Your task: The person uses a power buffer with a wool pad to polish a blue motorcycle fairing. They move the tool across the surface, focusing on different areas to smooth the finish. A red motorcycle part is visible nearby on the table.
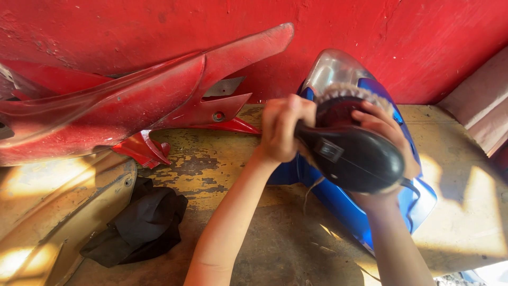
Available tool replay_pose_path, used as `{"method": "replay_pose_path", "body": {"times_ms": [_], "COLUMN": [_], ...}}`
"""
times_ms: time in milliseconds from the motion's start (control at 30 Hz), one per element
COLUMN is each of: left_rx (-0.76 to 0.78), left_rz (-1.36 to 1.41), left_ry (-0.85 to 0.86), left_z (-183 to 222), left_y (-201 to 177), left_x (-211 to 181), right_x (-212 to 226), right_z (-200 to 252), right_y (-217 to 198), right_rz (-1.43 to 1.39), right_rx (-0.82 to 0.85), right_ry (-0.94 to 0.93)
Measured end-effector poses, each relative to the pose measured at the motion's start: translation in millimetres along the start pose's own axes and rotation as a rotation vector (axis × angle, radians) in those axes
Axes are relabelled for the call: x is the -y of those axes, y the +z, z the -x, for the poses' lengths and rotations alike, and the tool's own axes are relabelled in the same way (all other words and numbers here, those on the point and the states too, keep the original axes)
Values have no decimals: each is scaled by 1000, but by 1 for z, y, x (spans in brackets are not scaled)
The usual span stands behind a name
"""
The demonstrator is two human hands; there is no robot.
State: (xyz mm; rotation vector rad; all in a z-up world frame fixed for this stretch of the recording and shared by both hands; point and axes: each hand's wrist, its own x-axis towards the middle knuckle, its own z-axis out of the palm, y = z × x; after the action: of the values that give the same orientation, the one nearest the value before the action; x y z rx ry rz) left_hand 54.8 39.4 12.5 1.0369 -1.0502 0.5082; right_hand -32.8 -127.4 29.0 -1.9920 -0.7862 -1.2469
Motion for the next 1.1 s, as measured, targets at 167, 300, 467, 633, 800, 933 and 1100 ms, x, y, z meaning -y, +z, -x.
{"method": "replay_pose_path", "body": {"times_ms": [167,300,467,633,800,933,1100], "left_rx": [-147,-72,-109,-212,-125,-205,-277], "left_rz": [108,-12,-44,117,70,83,140], "left_ry": [40,16,19,50,32,28,77], "left_z": [6,1,-14,-11,-8,-18,-19], "left_y": [-11,-8,-17,-30,-27,-31,-47], "left_x": [12,5,17,28,21,30,42], "right_x": [9,5,-10,-4,12,-1,-12], "right_z": [-10,-8,-19,-32,-42,-49,-53], "right_y": [2,-4,12,15,4,14,32], "right_rz": [70,16,-14,102,81,93,130], "right_rx": [72,109,63,145,208,181,173], "right_ry": [36,67,40,-16,23,-1,-87]}}
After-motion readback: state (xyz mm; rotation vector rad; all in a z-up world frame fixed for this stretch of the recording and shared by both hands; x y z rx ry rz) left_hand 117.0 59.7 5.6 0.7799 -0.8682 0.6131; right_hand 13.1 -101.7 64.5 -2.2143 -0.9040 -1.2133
